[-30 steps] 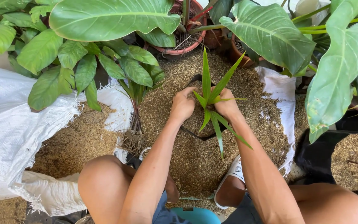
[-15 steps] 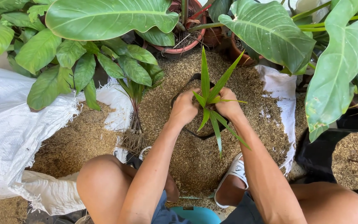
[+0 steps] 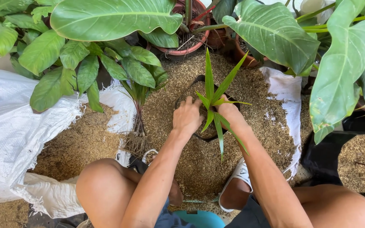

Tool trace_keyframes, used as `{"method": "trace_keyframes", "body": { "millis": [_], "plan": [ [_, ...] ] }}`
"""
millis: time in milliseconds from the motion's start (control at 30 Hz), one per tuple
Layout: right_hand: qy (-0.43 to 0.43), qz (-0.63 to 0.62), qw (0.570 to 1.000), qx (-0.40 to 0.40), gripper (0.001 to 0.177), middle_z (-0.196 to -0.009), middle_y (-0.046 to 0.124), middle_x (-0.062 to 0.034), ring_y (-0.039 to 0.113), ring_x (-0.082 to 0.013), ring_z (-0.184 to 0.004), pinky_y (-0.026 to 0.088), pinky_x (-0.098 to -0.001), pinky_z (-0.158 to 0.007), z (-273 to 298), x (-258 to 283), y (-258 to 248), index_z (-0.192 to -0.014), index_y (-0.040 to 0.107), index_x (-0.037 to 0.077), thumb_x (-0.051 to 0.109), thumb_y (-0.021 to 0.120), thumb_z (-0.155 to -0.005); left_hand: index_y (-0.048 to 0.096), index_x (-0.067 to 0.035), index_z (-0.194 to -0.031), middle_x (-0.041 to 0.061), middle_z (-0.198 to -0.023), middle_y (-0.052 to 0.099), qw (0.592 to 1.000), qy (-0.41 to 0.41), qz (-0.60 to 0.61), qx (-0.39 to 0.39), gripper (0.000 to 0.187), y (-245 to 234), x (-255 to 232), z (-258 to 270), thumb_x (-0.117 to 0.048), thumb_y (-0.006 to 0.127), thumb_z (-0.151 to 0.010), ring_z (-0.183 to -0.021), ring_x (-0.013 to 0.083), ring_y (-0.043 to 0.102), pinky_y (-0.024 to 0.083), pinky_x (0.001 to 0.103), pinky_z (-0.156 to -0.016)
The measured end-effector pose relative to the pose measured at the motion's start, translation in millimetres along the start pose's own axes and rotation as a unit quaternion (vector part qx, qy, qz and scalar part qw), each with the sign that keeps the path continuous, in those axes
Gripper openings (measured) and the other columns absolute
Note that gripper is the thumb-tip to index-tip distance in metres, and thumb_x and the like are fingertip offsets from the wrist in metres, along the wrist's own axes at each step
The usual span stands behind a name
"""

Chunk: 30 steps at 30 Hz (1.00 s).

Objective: The person sits on the ground and repots a small plant into a black plastic pot. They use their hands to scoop coconut coir from a large white sack and fill the pot around the plant's roots, patting the medium down to secure it.

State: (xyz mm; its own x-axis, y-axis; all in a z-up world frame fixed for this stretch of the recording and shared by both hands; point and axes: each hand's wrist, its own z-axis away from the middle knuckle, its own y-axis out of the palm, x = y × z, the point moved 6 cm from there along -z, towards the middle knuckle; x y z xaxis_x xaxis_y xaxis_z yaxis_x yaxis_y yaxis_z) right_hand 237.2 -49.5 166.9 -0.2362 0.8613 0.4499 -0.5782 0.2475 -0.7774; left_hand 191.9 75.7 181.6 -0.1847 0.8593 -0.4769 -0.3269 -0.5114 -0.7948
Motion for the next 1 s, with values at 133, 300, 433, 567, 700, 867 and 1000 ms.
{"method": "trace_keyframes", "body": {
  "millis": [133, 300, 433, 567, 700, 867, 1000],
  "plan": [
    [-0.005, -0.034, 0.999, -0.023, 0.041, -0.131, 0.06, -0.0257, 0.068, -0.0481, -0.107, 0.056, -0.0573, -0.091, -16.5, -26.3, 23.4, -0.133, 0.063, -0.004, 0.014, 0.061, -0.096, 0.068, -0.004, -0.13, 0.021, -0.127, 0.054, 0.999, 0.044, 0.005, 0.02, 0.042, 25.2, 9.0, -9.3, -0.007, 0.072, -0.089, -0.117, 0.0451, 0.062, 0.058, 0.058, -0.092],
    [0.002, -0.15, 0.989, -0.014, 0.041, -0.13, 0.061, -0.0337, 0.063, -0.0571, -0.112, 0.051, -0.0647, -0.096, 13.4, 10.9, -12.8, -0.135, 0.06, -0.009, 0.009, 0.052, -0.098, 0.065, -0.005, -0.133, 0.019, -0.122, 0.056, 1.0, 0.002, 0.028, 0.014, 0.044, -9.6, -0.5, 0.1, -0.01, 0.072, -0.09, -0.117, 0.04, 0.062, 0.058, 0.055, -0.091],
    [-0.002, -0.151, 0.988, -0.012, 0.045, -0.134, 0.06, -0.0321, 0.06, -0.0552, -0.118, 0.049, -0.0649, -0.099, 8.9, -4.1, -2.3, -0.137, 0.059, -0.006, 0.009, 0.053, -0.095, 0.07, -0.009, -0.127, 0.016, -0.125, 0.054, 0.999, 0.037, 0.018, 0.016, 0.039, 23.1, 10.7, -15.4, -0.013, 0.075, -0.089, -0.12, 0.0386, 0.058, 0.058, 0.055, -0.093],
    [-0.015, -0.012, 0.999, -0.031, 0.037, -0.125, 0.064, -0.0268, 0.069, -0.0473, -0.107, 0.055, -0.0578, -0.095, -6.6, -33.9, 48.7, -0.132, 0.067, 0.0, 0.013, 0.056, -0.099, 0.075, -0.008, -0.115, 0.013, -0.116, 0.056, 0.998, 0.055, -0.023, -0.013, 0.026, 38.3, 25.1, -30.3, -0.013, 0.074, -0.089, -0.114, 0.0351, 0.06, 0.059, 0.052, -0.091],
    [-0.107, 0.075, 0.985, -0.109, 0.028, -0.087, 0.074, -0.0205, 0.072, -0.0454, -0.077, 0.062, -0.0509, -0.068, -17.1, -60.0, 96.8, -0.108, 0.076, 0.003, 0.006, 0.056, -0.089, 0.07, -0.007, -0.1, 0.006, -0.1, 0.053, 0.999, 0.026, 0.02, 0.011, 0.012, 24.6, 23.9, -19.0, -0.009, 0.07, -0.088, -0.103, 0.029, 0.061, 0.06, 0.047, -0.08],
    [-0.088, 0.077, 0.986, -0.12, 0.022, -0.093, 0.073, -0.0216, 0.071, -0.0467, -0.079, 0.06, -0.0532, -0.064, -27.3, -51.9, 87.2, -0.102, 0.076, 0.007, 0.01, 0.059, -0.089, 0.074, -0.006, -0.108, 0.006, -0.105, 0.056, 0.998, 0.046, -0.023, 0.043, 0.025, 4.8, 4.7, -29.8, 0.003, 0.061, -0.089, -0.109, 0.0325, 0.062, 0.061, 0.045, -0.082],
    [-0.052, 0.103, 0.988, -0.1, 0.026, -0.116, 0.065, -0.0272, 0.072, -0.0477, -0.083, 0.063, -0.057, -0.071, -18.9, -31.0, 75.1, -0.11, 0.075, 0.006, 0.007, 0.057, -0.091, 0.071, -0.007, -0.113, 0.007, -0.109, 0.056, 0.999, 0.029, 0.004, 0.035, 0.029, 7.5, 10.0, -44.3, 0.005, 0.055, -0.092, -0.108, 0.0314, 0.064, 0.061, 0.044, -0.08]
  ]
}}
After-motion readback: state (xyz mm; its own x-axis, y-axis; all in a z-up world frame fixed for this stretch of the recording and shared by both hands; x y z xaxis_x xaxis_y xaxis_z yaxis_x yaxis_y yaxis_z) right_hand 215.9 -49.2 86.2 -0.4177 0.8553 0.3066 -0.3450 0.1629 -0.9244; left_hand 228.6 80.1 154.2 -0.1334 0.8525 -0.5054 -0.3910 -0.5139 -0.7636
